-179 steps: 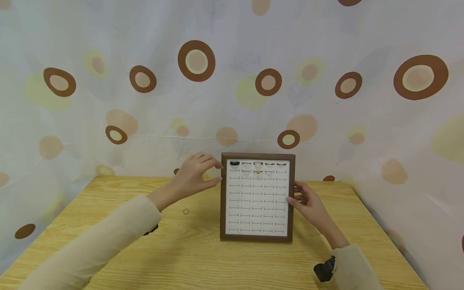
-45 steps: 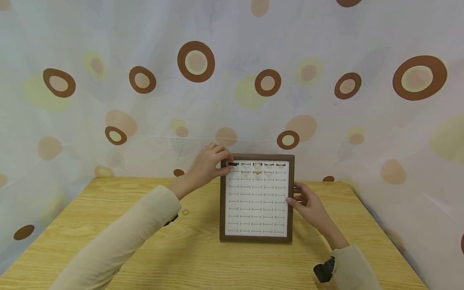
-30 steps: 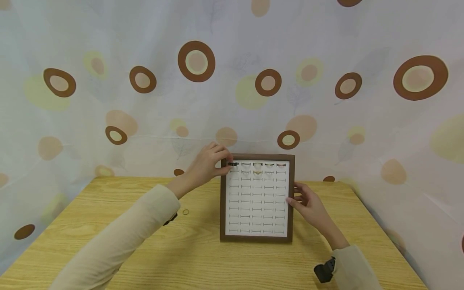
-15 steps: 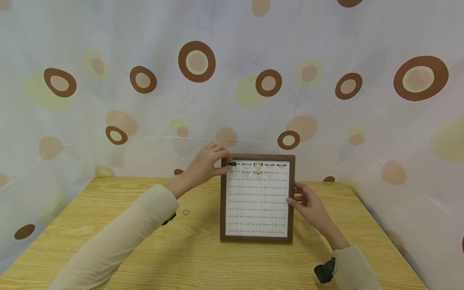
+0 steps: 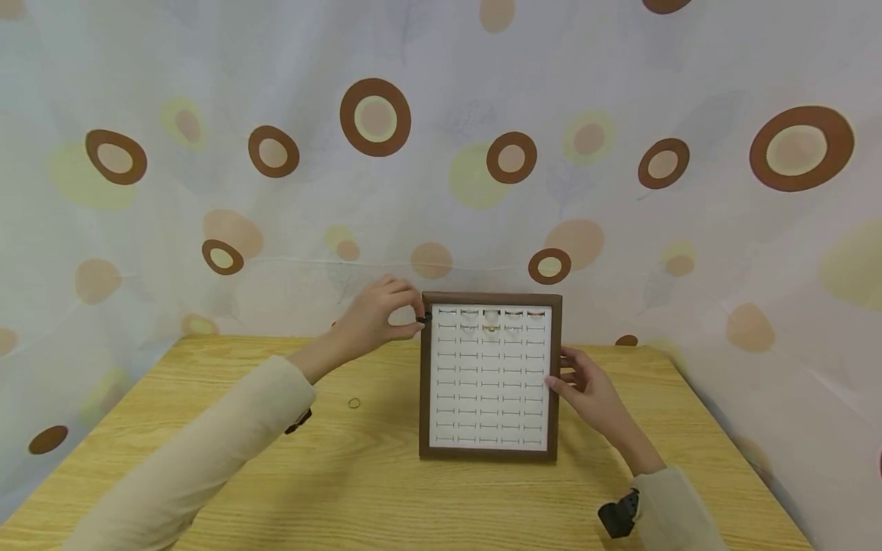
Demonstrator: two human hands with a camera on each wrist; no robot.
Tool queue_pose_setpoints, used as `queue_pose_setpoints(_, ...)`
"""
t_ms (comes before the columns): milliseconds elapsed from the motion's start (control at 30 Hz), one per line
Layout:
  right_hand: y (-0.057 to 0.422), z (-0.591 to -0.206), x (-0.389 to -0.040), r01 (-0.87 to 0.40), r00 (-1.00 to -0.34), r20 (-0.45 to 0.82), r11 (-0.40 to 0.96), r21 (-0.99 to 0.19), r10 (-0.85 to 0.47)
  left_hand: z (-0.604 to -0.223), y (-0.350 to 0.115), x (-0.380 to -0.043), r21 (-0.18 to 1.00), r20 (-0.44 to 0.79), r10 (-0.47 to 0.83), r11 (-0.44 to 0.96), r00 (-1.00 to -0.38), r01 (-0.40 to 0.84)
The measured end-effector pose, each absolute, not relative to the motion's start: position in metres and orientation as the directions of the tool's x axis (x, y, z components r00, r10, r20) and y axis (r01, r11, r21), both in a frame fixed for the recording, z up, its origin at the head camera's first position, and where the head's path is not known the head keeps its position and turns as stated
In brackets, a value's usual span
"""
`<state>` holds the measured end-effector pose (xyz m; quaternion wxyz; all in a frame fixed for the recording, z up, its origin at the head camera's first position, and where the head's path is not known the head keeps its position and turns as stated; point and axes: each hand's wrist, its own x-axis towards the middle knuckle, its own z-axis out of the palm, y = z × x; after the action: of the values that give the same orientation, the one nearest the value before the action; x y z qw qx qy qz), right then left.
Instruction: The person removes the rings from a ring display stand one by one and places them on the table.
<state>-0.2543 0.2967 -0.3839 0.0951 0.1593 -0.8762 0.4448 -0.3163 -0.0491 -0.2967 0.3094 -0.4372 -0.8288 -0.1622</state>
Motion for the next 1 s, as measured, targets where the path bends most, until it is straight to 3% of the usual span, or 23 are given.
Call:
queue_pose_setpoints(767,0.296,-0.384,-0.254,-0.375,-0.926,0.326,0.554,-0.743,-0.19,-0.384,-0.103,-0.302,-0.03,0.482,0.659,0.671,-0.577,0.741)
queue_pose_setpoints(1000,0.296,-0.384,-0.253,-0.382,-0.924,0.328,0.548,-0.744,-0.198,-0.409,-0.112,-0.296,0.011,0.418,0.662,0.682,-0.623,0.732)
